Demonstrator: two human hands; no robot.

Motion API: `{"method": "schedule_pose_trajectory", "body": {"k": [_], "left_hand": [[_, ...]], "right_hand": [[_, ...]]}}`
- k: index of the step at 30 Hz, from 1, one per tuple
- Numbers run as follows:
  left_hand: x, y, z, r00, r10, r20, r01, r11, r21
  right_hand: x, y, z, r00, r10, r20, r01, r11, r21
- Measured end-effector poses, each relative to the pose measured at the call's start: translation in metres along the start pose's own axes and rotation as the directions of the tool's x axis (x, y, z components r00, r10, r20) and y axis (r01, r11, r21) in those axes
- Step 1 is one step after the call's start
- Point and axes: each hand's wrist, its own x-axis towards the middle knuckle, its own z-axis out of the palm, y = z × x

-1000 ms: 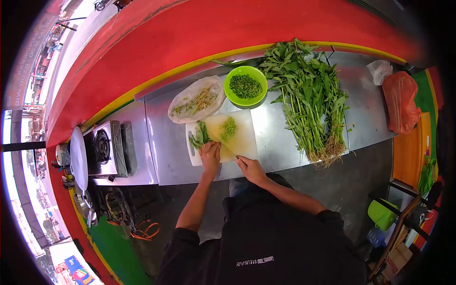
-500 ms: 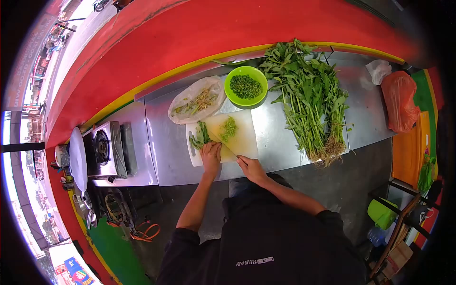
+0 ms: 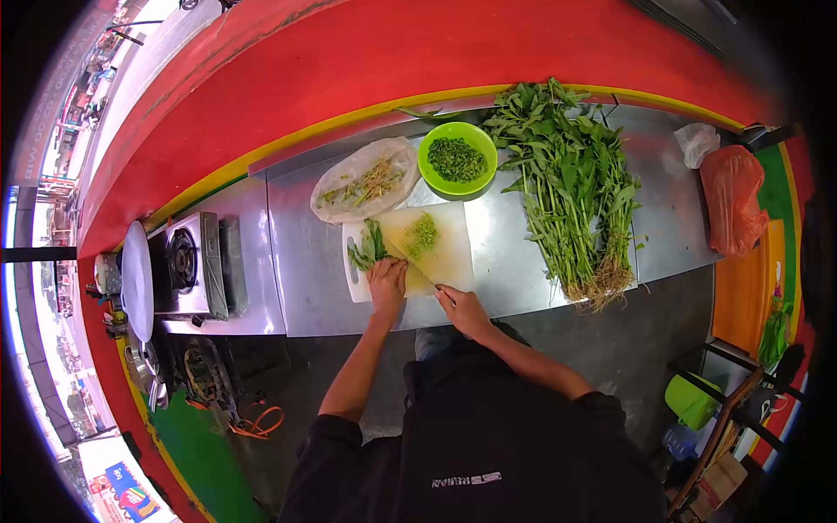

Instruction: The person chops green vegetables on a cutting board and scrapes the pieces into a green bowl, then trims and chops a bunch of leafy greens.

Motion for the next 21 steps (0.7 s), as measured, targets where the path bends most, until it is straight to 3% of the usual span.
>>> {"method": "schedule_pose_trajectory", "body": {"k": [2, 8, 15, 17, 19, 21], "left_hand": [[0.0, 0.001, 0.0, 1.0, 0.004, -0.007, -0.004, 1.0, -0.005], [-0.002, -0.001, 0.004, 1.0, 0.0, -0.009, 0.001, 0.999, 0.045], [-0.001, -0.002, 0.002, 0.98, 0.196, 0.04, -0.199, 0.935, 0.294], [-0.001, 0.0, -0.002, 0.969, 0.238, 0.059, -0.243, 0.898, 0.367], [0.001, 0.001, -0.006, 0.943, 0.274, 0.186, -0.33, 0.834, 0.442], [0.002, 0.0, -0.009, 0.938, 0.293, 0.188, -0.347, 0.824, 0.447]], "right_hand": [[0.0, 0.001, 0.0, 0.993, -0.088, -0.078, 0.089, 0.996, 0.007], [0.004, 0.01, 0.006, 0.996, -0.062, -0.062, 0.054, 0.991, -0.126], [0.01, 0.005, 0.001, 0.991, -0.112, -0.072, 0.108, 0.993, -0.053], [0.011, 0.001, -0.001, 0.996, -0.083, -0.039, 0.082, 0.996, -0.025], [0.013, -0.005, -0.005, 0.999, -0.046, -0.001, 0.046, 0.996, -0.072], [0.012, -0.011, -0.006, 1.0, -0.004, 0.007, 0.005, 0.997, -0.083]]}}
